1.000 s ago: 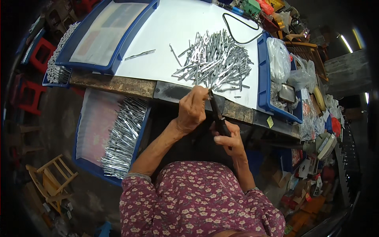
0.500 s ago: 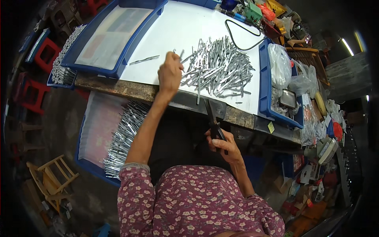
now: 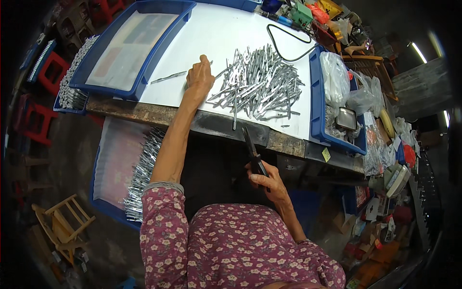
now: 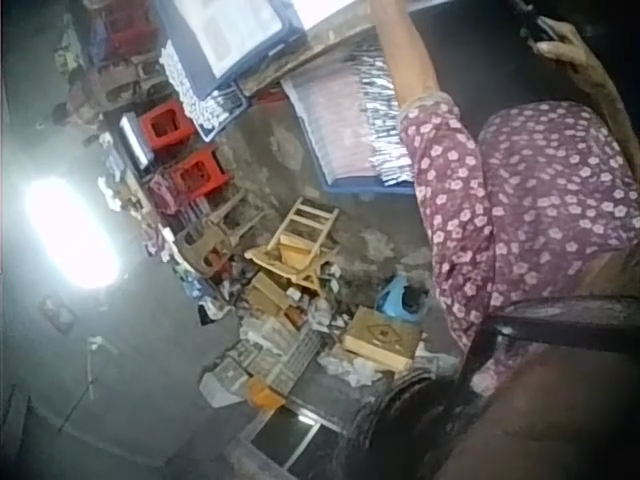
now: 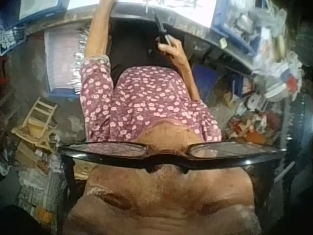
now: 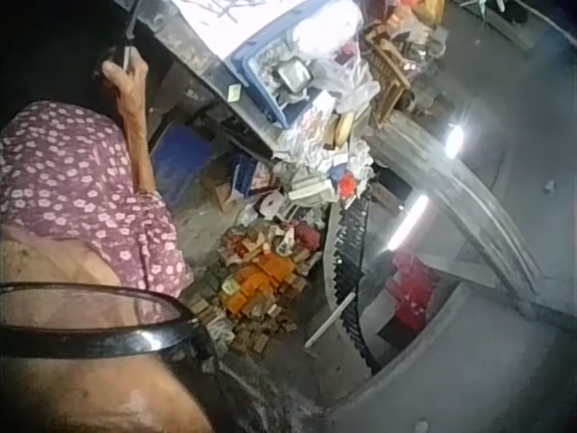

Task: Assembling and crimping small metal pieces using pliers at a workbench.

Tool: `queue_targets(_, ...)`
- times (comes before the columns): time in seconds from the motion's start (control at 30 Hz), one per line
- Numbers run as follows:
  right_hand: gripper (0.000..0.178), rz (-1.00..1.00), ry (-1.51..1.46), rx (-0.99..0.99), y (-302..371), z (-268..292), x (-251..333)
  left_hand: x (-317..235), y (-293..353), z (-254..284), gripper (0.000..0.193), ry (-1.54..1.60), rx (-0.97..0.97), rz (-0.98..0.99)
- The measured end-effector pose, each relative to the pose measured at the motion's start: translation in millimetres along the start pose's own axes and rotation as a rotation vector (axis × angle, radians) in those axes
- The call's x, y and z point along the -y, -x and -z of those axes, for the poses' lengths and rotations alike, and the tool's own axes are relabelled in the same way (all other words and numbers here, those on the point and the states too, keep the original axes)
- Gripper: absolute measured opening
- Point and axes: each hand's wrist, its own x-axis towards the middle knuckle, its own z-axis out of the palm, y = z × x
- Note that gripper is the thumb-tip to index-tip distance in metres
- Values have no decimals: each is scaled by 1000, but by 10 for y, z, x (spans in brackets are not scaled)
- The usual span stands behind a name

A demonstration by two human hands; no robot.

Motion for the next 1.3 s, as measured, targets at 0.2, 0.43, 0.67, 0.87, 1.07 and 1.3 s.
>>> queue_targets(0.2,44,37,76,-7,-19,5,46,390,82,-6,23,319,-215,-98)
queue_targets(0.43,43,178,394,-176,-122,-26,255,66,653,244,11,1422,326,136)
queue_targets(0.67,50,673,955,-443,-292,-111,284,-190,1129,209,14,1784,526,182)
queue_targets(0.87,51,842,1137,-548,-320,-101,263,-316,1303,213,10,1918,563,249)
queue_targets(1.07,48,855,1183,-587,-316,-84,216,-335,1361,179,11,1956,583,275)
queue_targets(1.3,43,755,1029,-520,-282,-49,117,-468,1448,176,6,1887,499,236)
